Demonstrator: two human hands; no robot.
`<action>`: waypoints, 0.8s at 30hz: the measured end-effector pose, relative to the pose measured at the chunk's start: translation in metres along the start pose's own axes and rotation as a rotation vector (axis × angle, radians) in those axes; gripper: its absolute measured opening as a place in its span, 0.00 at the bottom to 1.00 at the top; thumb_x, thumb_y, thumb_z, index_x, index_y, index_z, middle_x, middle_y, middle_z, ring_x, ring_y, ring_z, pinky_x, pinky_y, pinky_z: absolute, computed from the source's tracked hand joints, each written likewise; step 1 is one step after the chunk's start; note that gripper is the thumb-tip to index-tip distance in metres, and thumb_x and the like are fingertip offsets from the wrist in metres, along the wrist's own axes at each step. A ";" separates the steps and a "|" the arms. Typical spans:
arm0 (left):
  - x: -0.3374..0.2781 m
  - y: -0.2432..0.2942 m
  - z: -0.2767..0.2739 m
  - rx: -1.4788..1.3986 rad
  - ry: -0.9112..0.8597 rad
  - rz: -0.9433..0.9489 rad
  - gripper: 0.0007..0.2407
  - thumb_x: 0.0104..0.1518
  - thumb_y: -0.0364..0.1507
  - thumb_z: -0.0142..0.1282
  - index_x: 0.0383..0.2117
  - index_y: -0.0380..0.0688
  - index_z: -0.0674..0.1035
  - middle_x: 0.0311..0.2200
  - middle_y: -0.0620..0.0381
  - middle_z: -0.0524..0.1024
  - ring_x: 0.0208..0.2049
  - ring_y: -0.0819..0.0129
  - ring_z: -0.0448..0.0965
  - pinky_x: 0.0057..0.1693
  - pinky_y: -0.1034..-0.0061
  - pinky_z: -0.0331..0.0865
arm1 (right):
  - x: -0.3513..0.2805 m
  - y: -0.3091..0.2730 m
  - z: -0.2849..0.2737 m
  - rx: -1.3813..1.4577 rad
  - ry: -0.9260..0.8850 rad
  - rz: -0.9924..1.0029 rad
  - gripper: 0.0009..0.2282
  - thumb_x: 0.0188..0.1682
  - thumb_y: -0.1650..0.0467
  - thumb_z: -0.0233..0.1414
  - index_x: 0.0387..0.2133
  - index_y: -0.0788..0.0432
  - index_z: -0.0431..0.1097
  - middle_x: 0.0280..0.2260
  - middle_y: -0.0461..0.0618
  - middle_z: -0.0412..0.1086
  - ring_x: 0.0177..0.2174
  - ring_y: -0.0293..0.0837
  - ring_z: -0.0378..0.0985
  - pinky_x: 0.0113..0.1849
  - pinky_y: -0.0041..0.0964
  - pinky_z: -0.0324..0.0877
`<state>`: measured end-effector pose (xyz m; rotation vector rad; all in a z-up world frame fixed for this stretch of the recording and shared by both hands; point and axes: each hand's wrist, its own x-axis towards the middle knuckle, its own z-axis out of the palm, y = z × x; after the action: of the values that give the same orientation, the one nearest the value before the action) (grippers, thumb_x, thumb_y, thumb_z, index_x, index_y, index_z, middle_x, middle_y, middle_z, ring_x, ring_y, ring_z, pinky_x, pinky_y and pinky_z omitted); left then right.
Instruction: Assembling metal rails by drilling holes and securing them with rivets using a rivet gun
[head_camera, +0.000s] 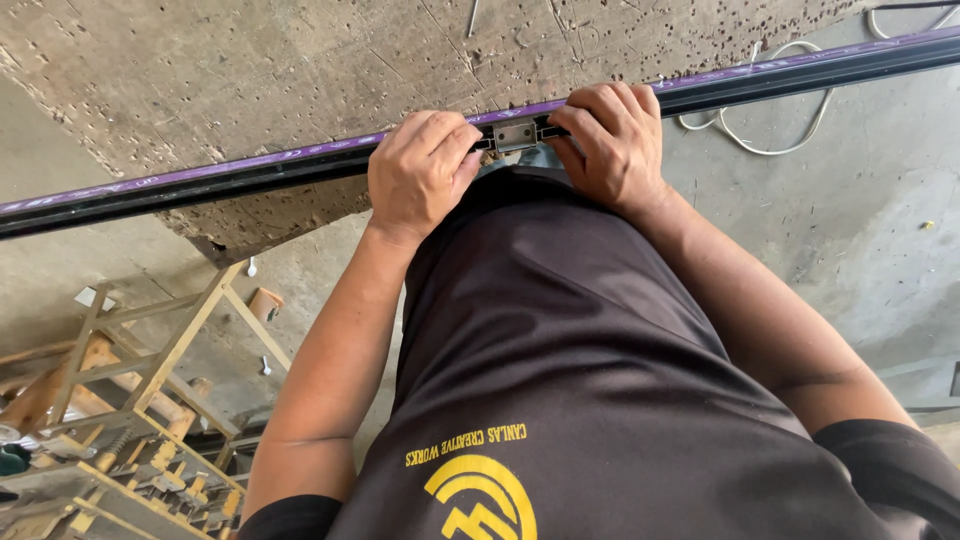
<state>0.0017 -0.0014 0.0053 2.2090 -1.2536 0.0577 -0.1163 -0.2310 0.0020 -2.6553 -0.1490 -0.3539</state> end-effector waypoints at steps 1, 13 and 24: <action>-0.001 0.000 0.000 -0.004 0.003 0.000 0.07 0.49 0.22 0.70 0.28 0.46 0.82 0.34 0.62 0.79 0.34 0.66 0.79 0.38 0.75 0.73 | 0.000 0.000 0.000 -0.002 0.008 0.002 0.07 0.60 0.65 0.55 0.39 0.56 0.74 0.38 0.49 0.72 0.35 0.49 0.73 0.38 0.43 0.60; 0.001 0.003 0.000 -0.002 -0.002 -0.038 0.05 0.48 0.22 0.69 0.28 0.47 0.83 0.33 0.63 0.79 0.33 0.67 0.78 0.35 0.76 0.72 | -0.001 -0.002 0.001 0.064 -0.024 0.086 0.02 0.53 0.71 0.61 0.36 0.51 0.77 0.38 0.45 0.72 0.36 0.48 0.73 0.40 0.44 0.60; 0.002 0.002 -0.003 0.009 -0.023 -0.006 0.05 0.51 0.23 0.69 0.29 0.47 0.83 0.34 0.63 0.79 0.34 0.67 0.78 0.37 0.77 0.73 | -0.001 -0.001 0.002 0.048 -0.029 0.087 0.03 0.57 0.67 0.60 0.36 0.50 0.76 0.38 0.44 0.72 0.37 0.47 0.73 0.41 0.45 0.60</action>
<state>0.0023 -0.0020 0.0092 2.2270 -1.2617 0.0364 -0.1170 -0.2289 0.0006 -2.6102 -0.0503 -0.2805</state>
